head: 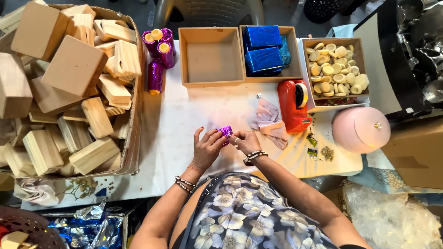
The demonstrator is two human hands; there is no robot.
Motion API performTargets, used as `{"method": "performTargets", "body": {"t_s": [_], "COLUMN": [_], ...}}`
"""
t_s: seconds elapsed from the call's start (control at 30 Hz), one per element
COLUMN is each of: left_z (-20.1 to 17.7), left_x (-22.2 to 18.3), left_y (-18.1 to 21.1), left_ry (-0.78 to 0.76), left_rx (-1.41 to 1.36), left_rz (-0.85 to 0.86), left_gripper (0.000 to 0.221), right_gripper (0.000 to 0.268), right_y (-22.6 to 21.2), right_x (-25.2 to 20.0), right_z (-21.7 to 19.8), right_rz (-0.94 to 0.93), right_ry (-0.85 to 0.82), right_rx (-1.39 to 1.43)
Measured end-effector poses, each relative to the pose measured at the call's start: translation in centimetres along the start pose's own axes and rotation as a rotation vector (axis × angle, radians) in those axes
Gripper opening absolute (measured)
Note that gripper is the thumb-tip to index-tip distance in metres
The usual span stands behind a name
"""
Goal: Wrapping small wooden boxes with purple decorative paper and tape.
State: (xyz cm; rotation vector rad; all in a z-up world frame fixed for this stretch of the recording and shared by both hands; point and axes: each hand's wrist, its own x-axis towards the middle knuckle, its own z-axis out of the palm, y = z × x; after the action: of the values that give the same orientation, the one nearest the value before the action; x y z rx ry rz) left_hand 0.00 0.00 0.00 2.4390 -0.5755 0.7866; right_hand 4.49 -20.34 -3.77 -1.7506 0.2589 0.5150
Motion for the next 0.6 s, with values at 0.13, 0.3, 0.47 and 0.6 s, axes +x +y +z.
{"method": "performTargets", "body": {"t_s": [0.13,0.3,0.47,0.6], "left_z": [0.1,0.2,0.3,0.0], "left_x": [-0.4,-0.3,-0.5,0.0], "left_y": [0.1,0.1,0.0,0.2], "left_ry": [0.000,0.018,0.009,0.010], "left_rx": [0.007,0.024,0.018,0.028], "left_rz": [-0.003,0.010,-0.004,-0.010], "left_gripper": [0.017,0.016,0.015,0.028], "right_gripper": [0.019,0.021,0.022,0.023], "right_y": [0.1,-2.8,-3.0,-2.8], "right_x": [0.5,-0.9,-1.2,-1.1], "right_z": [0.8,1.3,1.4,1.3], "right_rz": [0.019,0.054,0.067,0.078], "right_ry": [0.015,0.120,0.133,0.128], "right_rx": [-0.015,-0.238,-0.284,-0.264]}}
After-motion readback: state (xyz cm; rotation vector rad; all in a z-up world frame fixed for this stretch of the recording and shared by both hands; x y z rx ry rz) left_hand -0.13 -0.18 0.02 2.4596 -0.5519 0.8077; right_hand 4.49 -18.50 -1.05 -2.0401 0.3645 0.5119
